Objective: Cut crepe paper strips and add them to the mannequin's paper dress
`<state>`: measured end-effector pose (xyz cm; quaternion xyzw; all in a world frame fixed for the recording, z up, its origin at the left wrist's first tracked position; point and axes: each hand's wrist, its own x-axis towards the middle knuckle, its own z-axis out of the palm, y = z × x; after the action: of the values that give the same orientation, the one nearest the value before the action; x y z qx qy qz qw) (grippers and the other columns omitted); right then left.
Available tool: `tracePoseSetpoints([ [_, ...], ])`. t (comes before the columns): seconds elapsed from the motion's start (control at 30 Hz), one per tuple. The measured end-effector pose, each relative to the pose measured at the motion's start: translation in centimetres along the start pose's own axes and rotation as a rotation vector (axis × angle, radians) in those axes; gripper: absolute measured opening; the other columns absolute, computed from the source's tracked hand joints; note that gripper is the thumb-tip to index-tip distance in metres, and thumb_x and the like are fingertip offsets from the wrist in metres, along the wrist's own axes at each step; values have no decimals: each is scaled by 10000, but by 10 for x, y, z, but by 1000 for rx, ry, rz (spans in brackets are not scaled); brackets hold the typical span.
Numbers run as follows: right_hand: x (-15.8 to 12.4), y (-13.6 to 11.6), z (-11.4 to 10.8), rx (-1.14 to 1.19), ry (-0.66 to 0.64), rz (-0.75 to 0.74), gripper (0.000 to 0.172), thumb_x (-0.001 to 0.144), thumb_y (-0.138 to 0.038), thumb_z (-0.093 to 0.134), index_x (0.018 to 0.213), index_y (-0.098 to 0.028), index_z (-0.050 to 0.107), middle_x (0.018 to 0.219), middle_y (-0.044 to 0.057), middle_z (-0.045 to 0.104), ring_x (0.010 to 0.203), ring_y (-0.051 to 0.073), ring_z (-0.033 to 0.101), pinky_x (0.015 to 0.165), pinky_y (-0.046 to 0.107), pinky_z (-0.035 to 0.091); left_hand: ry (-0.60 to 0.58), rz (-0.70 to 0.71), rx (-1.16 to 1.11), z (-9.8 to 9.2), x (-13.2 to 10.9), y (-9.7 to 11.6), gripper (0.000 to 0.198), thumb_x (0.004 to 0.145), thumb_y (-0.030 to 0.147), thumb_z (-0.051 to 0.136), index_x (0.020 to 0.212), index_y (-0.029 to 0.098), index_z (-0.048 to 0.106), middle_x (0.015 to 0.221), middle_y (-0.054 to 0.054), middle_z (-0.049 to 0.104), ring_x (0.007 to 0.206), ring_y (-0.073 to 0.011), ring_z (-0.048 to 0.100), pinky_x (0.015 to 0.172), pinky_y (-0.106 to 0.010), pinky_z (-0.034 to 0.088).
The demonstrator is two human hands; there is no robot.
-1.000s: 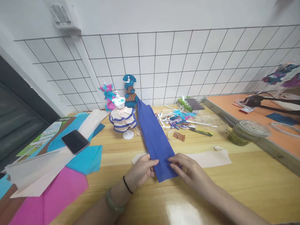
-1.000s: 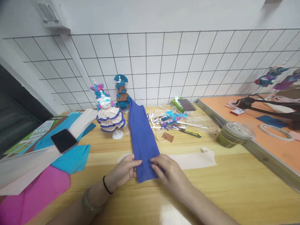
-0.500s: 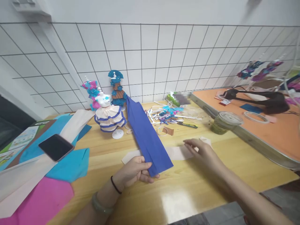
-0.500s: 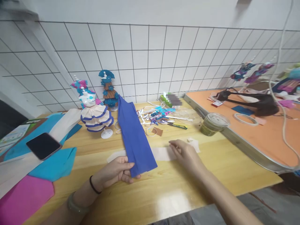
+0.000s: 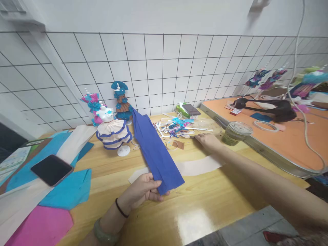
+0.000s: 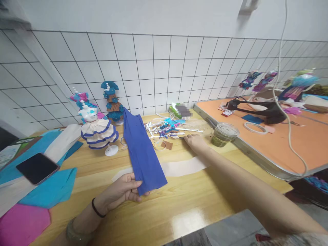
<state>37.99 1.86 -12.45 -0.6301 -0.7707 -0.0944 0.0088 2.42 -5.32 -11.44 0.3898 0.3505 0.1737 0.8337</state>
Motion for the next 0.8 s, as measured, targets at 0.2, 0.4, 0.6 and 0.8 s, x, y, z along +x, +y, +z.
tracePoseSetpoints([
  [0.2,-19,10,-20,16,-35,79,173,783,-67,440,858,-100,592,730,140,638,639,207,588,529,252,316,-21,7,23,-2,-1,0,275,771,271,645,981,98,605,894,-121,669,776,-168,659,589,-212,531],
  [0.4,-39,-18,-58,291,16,170,304,927,-294,282,1011,-163,543,624,21,591,547,137,563,517,214,368,23,-8,100,-4,-2,3,339,761,368,642,965,101,603,858,-115,678,735,-169,660,516,-192,511],
  [0.6,-96,-110,-80,1434,-355,351,365,843,-516,461,800,-161,537,465,-76,403,356,49,343,372,163,292,18,-81,108,-12,-4,7,376,705,374,683,954,103,605,792,-107,693,684,-173,671,494,-189,493],
  [0.8,-146,-188,-71,2001,-902,652,353,842,-523,474,918,-185,540,557,-75,390,327,10,258,294,130,182,-28,-160,143,-16,-3,5,285,683,313,695,867,110,617,811,-95,696,706,-170,678,489,-172,477],
])
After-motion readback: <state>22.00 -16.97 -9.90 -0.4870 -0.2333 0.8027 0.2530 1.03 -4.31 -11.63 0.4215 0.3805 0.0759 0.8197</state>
